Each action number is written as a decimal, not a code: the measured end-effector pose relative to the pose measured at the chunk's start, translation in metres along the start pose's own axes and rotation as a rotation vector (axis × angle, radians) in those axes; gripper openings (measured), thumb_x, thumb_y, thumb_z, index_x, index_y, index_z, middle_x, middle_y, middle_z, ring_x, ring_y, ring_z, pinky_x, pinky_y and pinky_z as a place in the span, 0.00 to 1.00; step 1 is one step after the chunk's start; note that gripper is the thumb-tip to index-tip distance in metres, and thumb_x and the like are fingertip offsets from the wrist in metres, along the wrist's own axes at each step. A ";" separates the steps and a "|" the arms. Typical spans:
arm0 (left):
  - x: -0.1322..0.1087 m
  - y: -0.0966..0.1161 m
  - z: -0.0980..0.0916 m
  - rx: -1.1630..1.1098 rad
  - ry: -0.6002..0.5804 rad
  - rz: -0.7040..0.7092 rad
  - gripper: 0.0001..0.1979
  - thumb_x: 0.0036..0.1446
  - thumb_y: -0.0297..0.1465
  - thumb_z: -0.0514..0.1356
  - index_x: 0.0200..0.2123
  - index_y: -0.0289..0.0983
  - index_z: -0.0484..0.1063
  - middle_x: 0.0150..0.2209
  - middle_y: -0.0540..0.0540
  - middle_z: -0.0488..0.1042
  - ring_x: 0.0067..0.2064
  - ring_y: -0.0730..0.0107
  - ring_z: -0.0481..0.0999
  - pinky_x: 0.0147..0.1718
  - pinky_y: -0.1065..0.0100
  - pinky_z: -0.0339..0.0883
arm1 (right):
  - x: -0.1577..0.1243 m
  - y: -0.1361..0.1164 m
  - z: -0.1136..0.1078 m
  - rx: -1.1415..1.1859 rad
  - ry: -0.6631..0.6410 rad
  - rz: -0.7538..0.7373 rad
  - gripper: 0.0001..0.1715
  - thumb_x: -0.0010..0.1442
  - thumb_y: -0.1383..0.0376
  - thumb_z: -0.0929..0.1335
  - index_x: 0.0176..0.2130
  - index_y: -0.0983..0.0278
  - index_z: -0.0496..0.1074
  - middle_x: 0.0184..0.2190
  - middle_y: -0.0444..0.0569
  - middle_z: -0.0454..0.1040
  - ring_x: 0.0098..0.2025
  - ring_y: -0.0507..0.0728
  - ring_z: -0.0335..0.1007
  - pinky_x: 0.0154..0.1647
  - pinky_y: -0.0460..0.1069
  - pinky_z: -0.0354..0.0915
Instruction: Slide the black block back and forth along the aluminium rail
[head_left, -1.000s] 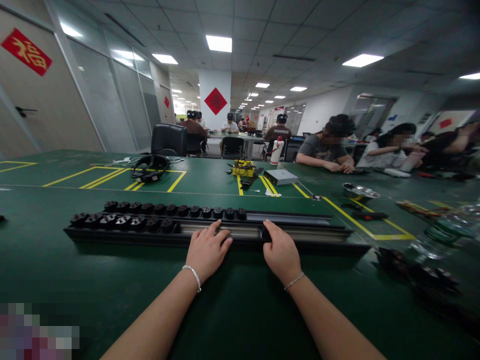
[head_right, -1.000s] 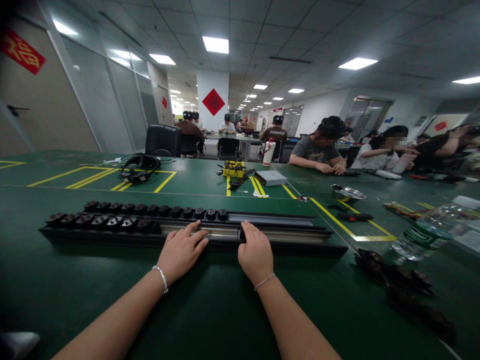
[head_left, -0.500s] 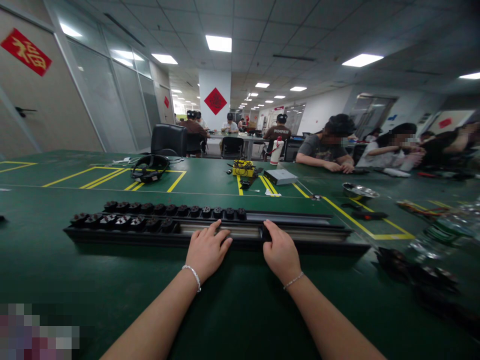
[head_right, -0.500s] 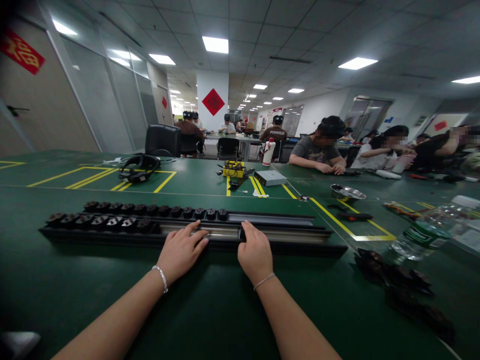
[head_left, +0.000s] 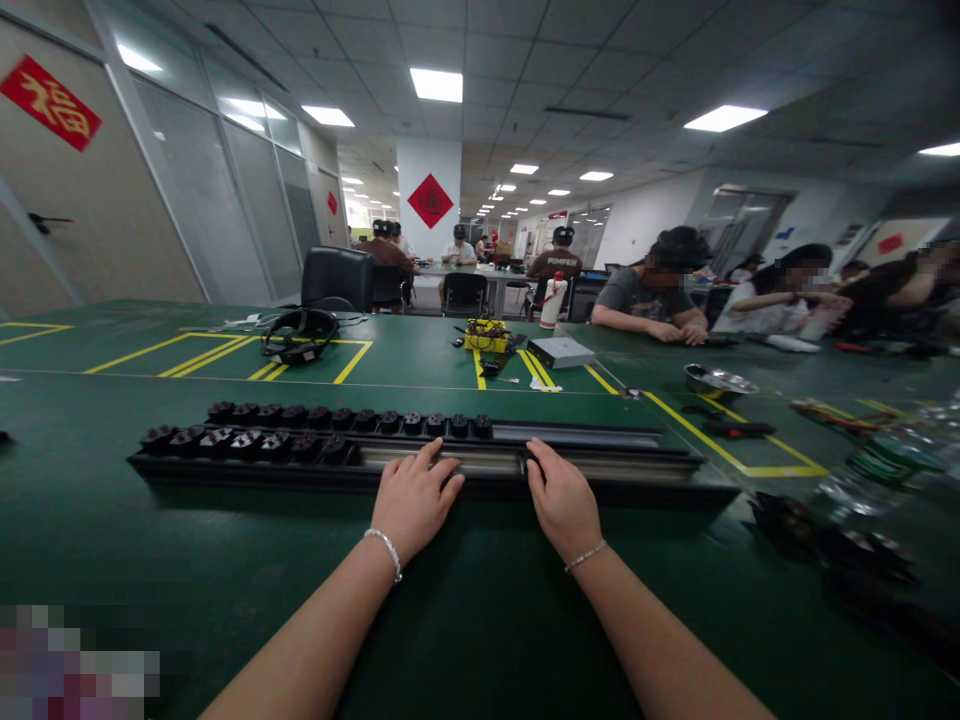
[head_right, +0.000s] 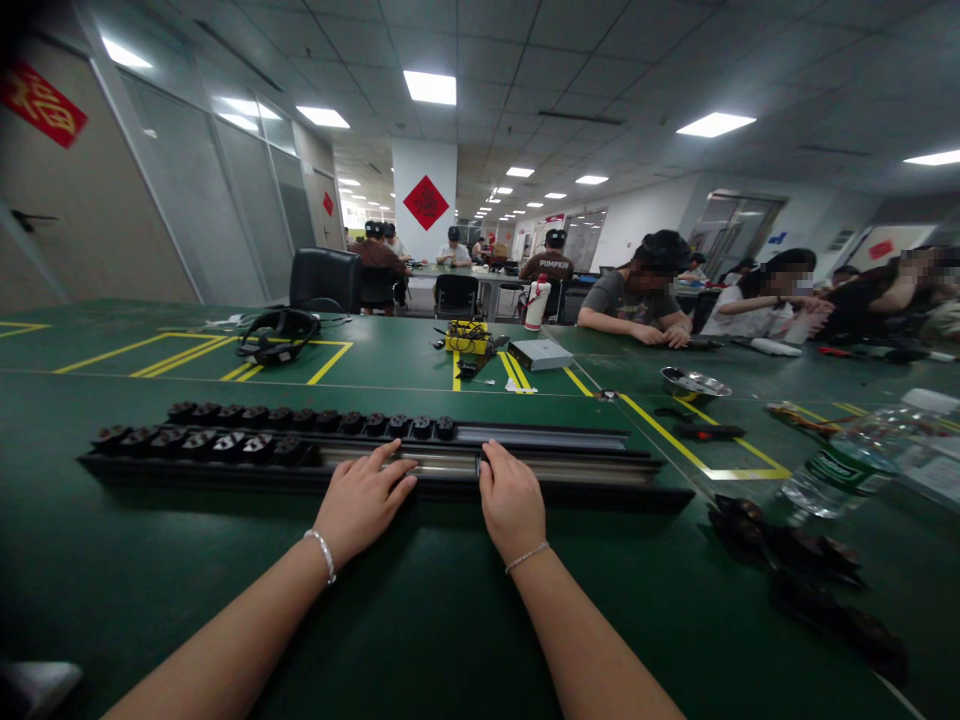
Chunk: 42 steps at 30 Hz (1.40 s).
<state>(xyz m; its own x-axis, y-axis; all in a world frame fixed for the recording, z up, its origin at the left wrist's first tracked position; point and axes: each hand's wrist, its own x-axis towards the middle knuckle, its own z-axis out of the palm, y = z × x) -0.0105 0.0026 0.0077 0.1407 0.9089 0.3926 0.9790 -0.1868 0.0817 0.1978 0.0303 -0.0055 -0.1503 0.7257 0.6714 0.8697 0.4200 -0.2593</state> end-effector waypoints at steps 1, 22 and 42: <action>0.000 0.000 0.000 0.000 -0.004 0.001 0.20 0.58 0.44 0.41 0.45 0.51 0.67 0.57 0.51 0.59 0.45 0.64 0.69 0.43 0.59 0.56 | 0.000 0.000 0.000 -0.001 -0.001 0.002 0.20 0.60 0.64 0.56 0.47 0.67 0.68 0.47 0.53 0.71 0.47 0.56 0.67 0.50 0.53 0.61; 0.000 0.001 -0.002 -0.010 -0.026 -0.016 0.19 0.59 0.43 0.41 0.46 0.50 0.67 0.58 0.50 0.59 0.46 0.64 0.68 0.44 0.59 0.55 | -0.001 0.000 0.001 -0.045 0.029 0.045 0.20 0.58 0.67 0.57 0.46 0.69 0.67 0.46 0.55 0.70 0.48 0.56 0.66 0.50 0.52 0.62; 0.000 0.001 -0.002 -0.009 -0.025 -0.011 0.19 0.59 0.43 0.41 0.46 0.50 0.67 0.57 0.50 0.59 0.46 0.64 0.68 0.44 0.59 0.56 | 0.000 0.010 -0.001 -0.097 0.049 0.142 0.19 0.53 0.69 0.59 0.44 0.67 0.67 0.43 0.53 0.71 0.44 0.58 0.67 0.46 0.52 0.62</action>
<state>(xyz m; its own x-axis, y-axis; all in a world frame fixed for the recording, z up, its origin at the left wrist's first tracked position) -0.0093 0.0018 0.0100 0.1333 0.9200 0.3686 0.9792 -0.1797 0.0943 0.2066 0.0340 -0.0072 -0.0013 0.7455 0.6665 0.9223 0.2584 -0.2873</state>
